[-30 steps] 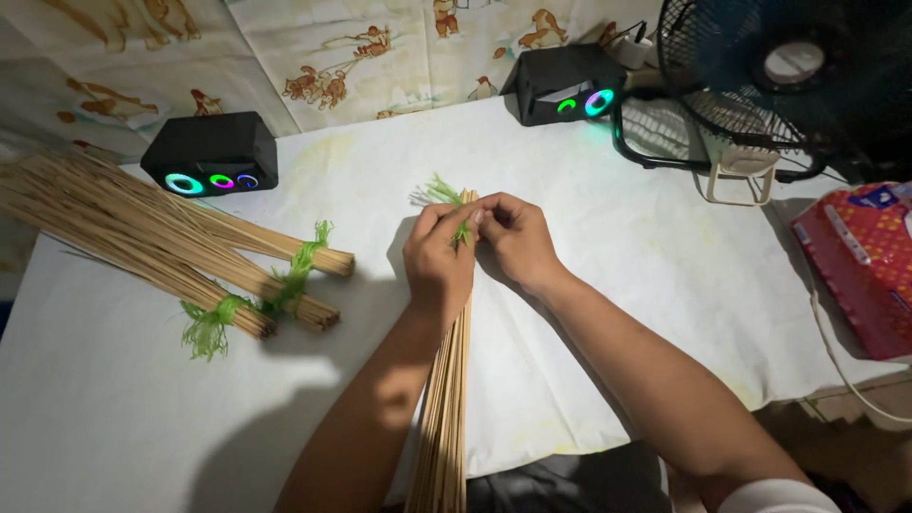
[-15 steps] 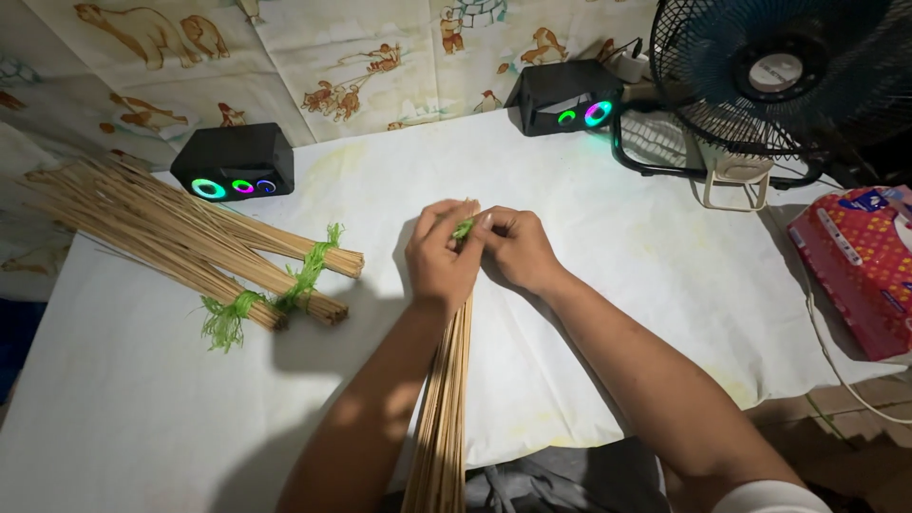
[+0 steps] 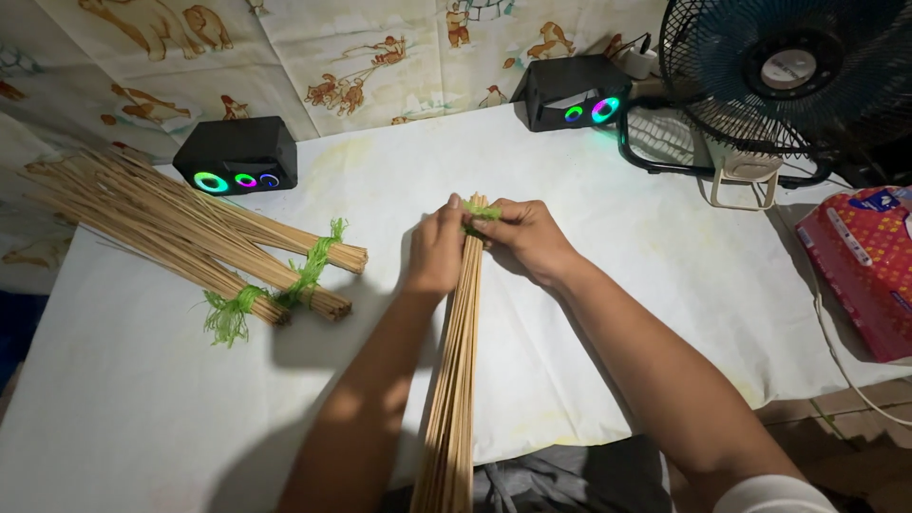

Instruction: Gathering thin wooden sticks into bundles and securing them with green plastic string.

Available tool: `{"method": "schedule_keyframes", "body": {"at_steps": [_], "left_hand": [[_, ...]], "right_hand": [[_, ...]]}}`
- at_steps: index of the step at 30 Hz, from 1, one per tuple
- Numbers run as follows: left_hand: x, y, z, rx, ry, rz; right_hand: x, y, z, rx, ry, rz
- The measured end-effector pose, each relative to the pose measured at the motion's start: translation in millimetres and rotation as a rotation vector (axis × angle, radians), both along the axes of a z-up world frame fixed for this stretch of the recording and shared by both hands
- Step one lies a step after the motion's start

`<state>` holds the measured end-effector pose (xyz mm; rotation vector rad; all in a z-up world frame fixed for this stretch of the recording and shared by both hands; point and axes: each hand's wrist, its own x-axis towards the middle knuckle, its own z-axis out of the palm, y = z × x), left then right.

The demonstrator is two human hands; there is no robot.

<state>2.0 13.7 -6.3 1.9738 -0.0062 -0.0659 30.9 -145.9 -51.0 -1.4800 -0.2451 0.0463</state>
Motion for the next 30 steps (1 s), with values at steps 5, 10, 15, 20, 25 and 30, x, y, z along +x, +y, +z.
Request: {"method": "schedule_keyframes", "body": {"at_steps": [5,10,15,20,25,30], "left_hand": [[10.7,-4.1,-20.1,-0.11,-0.039,-0.056],[27.3,-17.0,-61.8,-0.069,-0.048,-0.036],[21.1,-15.8,-49.0,-0.02,-0.052,0.0],[19.8,-22.6,-52.9,-0.016,-0.099,0.027],[0.3,-23.4,-24.5,0.054,-0.155,-0.013],[4.8,-25.9,-47.8,0.213,-0.402,-0.041]], "right_hand": [[0.4,1.9,4.6,0.116,0.088,-0.056],[4.8,1.4,-1.5,0.187,0.119,-0.122],[8.4,-0.2,-2.2,-0.013,-0.019,-0.241],[22.8,-11.0,-18.1,-0.122,-0.053,-0.213],[21.2,-13.0,-19.0,-0.051,0.028,-0.216],[20.0,-15.1,-19.8,-0.054,0.066,-0.196]]}}
